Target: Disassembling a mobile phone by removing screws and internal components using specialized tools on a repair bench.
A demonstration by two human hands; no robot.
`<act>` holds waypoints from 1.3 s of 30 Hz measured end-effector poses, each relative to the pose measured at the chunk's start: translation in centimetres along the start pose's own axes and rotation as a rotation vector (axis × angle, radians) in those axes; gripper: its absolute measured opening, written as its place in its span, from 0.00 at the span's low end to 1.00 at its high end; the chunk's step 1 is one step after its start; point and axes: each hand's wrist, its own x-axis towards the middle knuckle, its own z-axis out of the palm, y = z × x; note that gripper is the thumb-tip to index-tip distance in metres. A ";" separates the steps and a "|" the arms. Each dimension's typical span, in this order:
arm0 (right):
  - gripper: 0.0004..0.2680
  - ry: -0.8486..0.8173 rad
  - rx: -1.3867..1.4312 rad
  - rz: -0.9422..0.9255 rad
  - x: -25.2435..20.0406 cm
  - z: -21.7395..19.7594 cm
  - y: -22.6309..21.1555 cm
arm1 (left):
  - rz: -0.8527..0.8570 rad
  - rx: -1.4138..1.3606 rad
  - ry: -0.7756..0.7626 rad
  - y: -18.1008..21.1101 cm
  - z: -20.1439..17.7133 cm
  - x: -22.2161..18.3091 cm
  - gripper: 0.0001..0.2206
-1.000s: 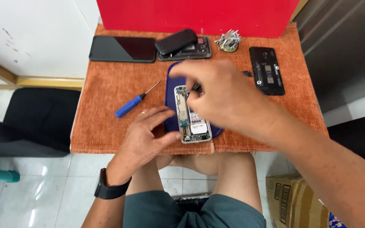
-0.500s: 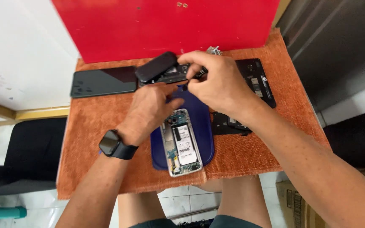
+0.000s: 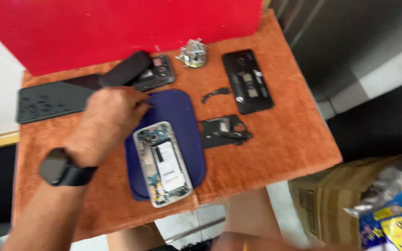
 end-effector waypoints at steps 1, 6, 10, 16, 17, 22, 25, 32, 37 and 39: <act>0.09 0.030 -0.020 0.018 -1.9 -0.8 -0.6 | 0.003 0.088 0.050 -0.1 0.1 0.0 0.09; 0.08 0.237 -0.107 0.089 -9.4 -2.7 -2.0 | 0.063 0.081 0.123 5.4 -2.2 -0.4 0.07; 0.08 0.384 -0.157 0.080 -11.5 -2.2 -0.7 | 0.530 -0.221 0.068 11.8 -2.2 -0.5 0.08; 0.09 0.604 -0.208 0.129 -12.4 0.4 7.5 | 0.585 0.080 -0.118 17.0 -0.8 0.9 0.15; 0.09 0.647 -0.220 0.139 -11.9 0.9 8.9 | 0.595 0.107 -0.062 17.1 0.0 1.3 0.11; 0.11 0.446 -0.374 0.153 -10.8 3.2 15.1 | 0.635 0.133 0.142 14.9 2.1 1.5 0.04; 0.09 0.289 -0.354 0.166 -9.7 3.0 14.5 | 0.456 -0.049 0.291 15.5 -2.4 -0.9 0.05; 0.12 0.348 0.552 0.470 -11.7 2.7 4.0 | 0.260 0.310 0.274 20.6 -3.3 -11.7 0.13; 0.14 0.352 0.869 0.485 -13.0 5.6 1.1 | 0.324 -0.126 0.757 25.7 -3.1 -16.1 0.07; 0.14 0.345 0.802 0.447 -13.5 5.3 0.3 | 0.246 -0.190 0.746 25.4 -2.9 -18.3 0.07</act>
